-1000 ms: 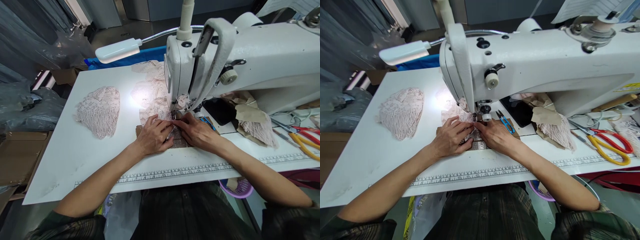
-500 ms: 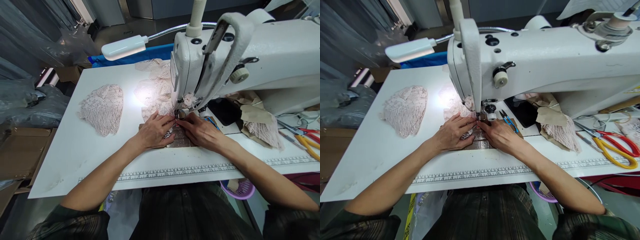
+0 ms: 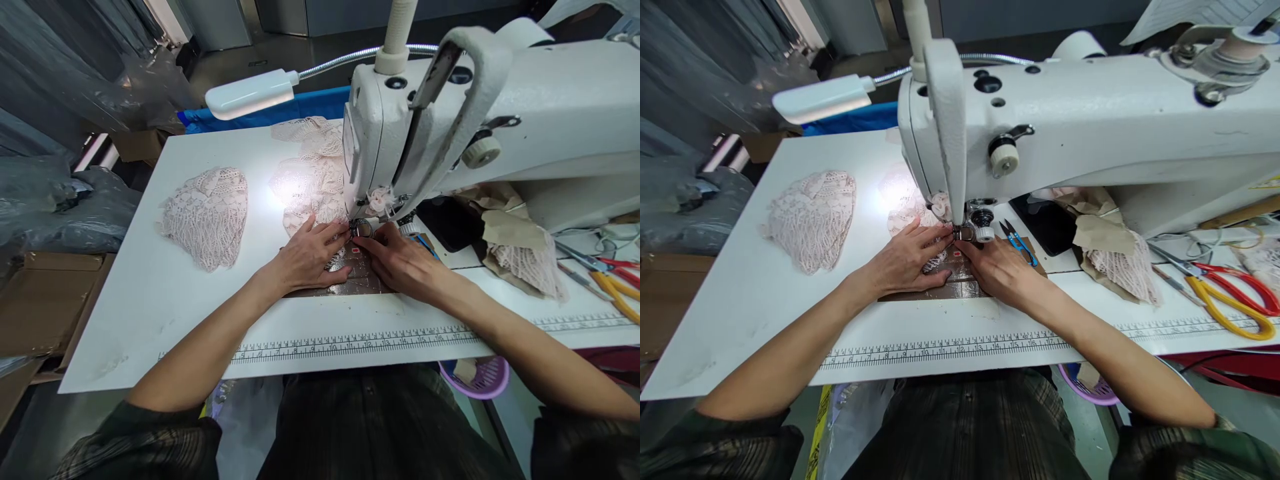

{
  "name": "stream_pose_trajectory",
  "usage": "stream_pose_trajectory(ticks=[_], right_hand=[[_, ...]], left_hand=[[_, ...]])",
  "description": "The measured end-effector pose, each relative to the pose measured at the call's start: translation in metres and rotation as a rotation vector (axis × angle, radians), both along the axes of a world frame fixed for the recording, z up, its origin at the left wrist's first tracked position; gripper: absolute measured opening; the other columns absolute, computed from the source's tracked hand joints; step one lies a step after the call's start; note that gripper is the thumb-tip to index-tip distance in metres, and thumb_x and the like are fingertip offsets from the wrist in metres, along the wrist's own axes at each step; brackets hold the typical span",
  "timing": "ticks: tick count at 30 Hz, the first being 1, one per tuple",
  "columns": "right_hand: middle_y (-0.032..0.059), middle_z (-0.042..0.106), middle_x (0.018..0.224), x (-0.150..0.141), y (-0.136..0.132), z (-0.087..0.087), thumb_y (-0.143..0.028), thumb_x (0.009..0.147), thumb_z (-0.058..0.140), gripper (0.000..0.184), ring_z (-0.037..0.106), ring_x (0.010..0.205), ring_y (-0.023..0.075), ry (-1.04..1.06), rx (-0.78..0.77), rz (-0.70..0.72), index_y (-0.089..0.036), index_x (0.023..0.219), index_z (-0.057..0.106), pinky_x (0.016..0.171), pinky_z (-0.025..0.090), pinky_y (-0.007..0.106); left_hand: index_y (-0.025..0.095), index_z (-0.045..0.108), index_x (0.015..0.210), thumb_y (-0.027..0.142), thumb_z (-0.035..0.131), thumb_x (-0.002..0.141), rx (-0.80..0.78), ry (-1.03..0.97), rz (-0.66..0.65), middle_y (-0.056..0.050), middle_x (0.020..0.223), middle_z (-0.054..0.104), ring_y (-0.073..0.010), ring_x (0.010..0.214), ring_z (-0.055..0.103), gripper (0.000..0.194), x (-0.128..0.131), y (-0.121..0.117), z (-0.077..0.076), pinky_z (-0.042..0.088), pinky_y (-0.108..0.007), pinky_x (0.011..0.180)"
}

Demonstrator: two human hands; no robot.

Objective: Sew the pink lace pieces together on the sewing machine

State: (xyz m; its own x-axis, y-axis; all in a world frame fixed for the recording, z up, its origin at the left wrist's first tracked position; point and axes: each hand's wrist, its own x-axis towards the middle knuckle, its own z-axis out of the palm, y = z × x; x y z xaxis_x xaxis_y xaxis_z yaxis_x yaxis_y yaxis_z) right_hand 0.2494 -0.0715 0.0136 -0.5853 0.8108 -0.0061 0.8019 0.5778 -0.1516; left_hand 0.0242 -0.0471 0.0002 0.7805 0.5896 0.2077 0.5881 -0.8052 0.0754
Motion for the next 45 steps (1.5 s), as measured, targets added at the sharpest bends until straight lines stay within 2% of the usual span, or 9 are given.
stream_pose_trajectory(ticks=[3,9,16,22,29,33,36,40,45], right_hand=[[0.0151,0.06,0.11,0.014,0.012,-0.002,-0.029,0.097,0.039,0.035,0.058,0.071,0.0181,0.211,-0.071,0.013,-0.016,0.12,0.063,0.066,0.046,0.031],[0.0044,0.057,0.065,0.03,0.035,-0.009,-0.047,0.099,0.035,0.046,0.051,0.059,0.0162,0.521,-0.233,-0.155,-0.016,0.076,0.06,0.059,0.041,0.029],[0.0084,0.063,0.085,0.027,0.031,-0.004,-0.048,0.091,0.052,0.032,0.057,0.076,0.0208,0.548,-0.216,-0.178,-0.017,0.085,0.06,0.071,0.045,0.033],[0.0059,0.062,0.077,0.026,0.033,-0.017,-0.033,0.089,0.052,0.021,0.056,0.068,0.0185,0.56,-0.116,-0.207,-0.017,0.078,0.061,0.066,0.044,0.032],[0.0086,0.066,0.088,0.027,0.031,-0.018,-0.026,0.086,0.051,0.017,0.06,0.076,0.0208,0.558,-0.092,-0.181,-0.018,0.079,0.064,0.071,0.047,0.034],[0.0052,0.065,0.078,0.031,0.029,-0.015,-0.029,0.084,0.054,0.012,0.061,0.066,0.0199,0.687,-0.258,-0.257,-0.019,0.087,0.061,0.064,0.049,0.034],[0.0032,0.066,0.071,0.034,0.034,-0.012,-0.033,0.083,0.057,0.019,0.064,0.067,0.0208,0.867,-0.411,-0.316,-0.019,0.095,0.06,0.064,0.052,0.033],[0.0034,0.067,0.068,0.033,0.042,-0.003,-0.036,0.078,0.064,0.025,0.067,0.072,0.0226,0.94,-0.448,-0.383,-0.017,0.093,0.062,0.064,0.052,0.031],[0.0052,0.069,0.073,0.035,0.04,0.01,-0.037,0.077,0.068,0.02,0.068,0.073,0.023,1.053,-0.585,-0.429,-0.018,0.082,0.062,0.064,0.055,0.032]], left_hand=[[0.007,0.055,0.129,0.046,0.053,0.092,-0.003,0.011,-0.006,-0.019,0.138,0.053,-0.0324,0.124,0.054,0.054,0.0,0.002,-0.001,0.036,-0.059,0.109],[0.01,0.054,0.131,0.048,0.053,0.092,-0.009,0.008,-0.018,-0.019,0.137,0.054,-0.0319,0.125,0.054,0.055,-0.002,0.007,-0.003,0.036,-0.057,0.109],[0.01,0.052,0.131,0.052,0.049,0.092,0.012,-0.024,-0.025,-0.018,0.135,0.055,-0.0304,0.12,0.056,0.057,-0.003,0.01,-0.007,0.035,-0.056,0.108],[0.011,0.05,0.132,0.049,0.048,0.093,-0.015,-0.05,-0.009,-0.018,0.135,0.054,-0.0306,0.12,0.056,0.055,-0.004,0.012,-0.003,0.033,-0.058,0.11],[0.013,0.035,0.145,0.054,0.042,0.095,-0.15,0.06,0.142,-0.016,0.15,0.042,-0.0343,0.142,0.033,0.065,-0.001,0.002,0.003,0.013,-0.065,0.117],[0.013,0.032,0.148,0.058,0.033,0.098,-0.232,0.106,0.323,-0.017,0.156,0.031,-0.0382,0.143,0.029,0.068,0.002,-0.021,0.019,0.024,-0.065,0.113],[0.007,0.041,0.141,0.041,0.033,0.101,-0.143,0.104,0.379,-0.021,0.148,0.042,-0.0354,0.131,0.046,0.053,0.004,-0.02,0.031,0.039,-0.055,0.106],[0.009,0.06,0.12,0.001,0.033,0.087,-0.073,0.158,0.139,-0.013,0.116,0.064,-0.0227,0.102,0.061,0.043,0.007,0.019,0.033,0.049,-0.038,0.091],[0.016,0.07,0.098,0.011,0.044,0.084,-0.05,0.077,0.0,-0.009,0.094,0.068,-0.0219,0.088,0.062,0.03,0.0,0.057,0.026,0.049,-0.044,0.087]])
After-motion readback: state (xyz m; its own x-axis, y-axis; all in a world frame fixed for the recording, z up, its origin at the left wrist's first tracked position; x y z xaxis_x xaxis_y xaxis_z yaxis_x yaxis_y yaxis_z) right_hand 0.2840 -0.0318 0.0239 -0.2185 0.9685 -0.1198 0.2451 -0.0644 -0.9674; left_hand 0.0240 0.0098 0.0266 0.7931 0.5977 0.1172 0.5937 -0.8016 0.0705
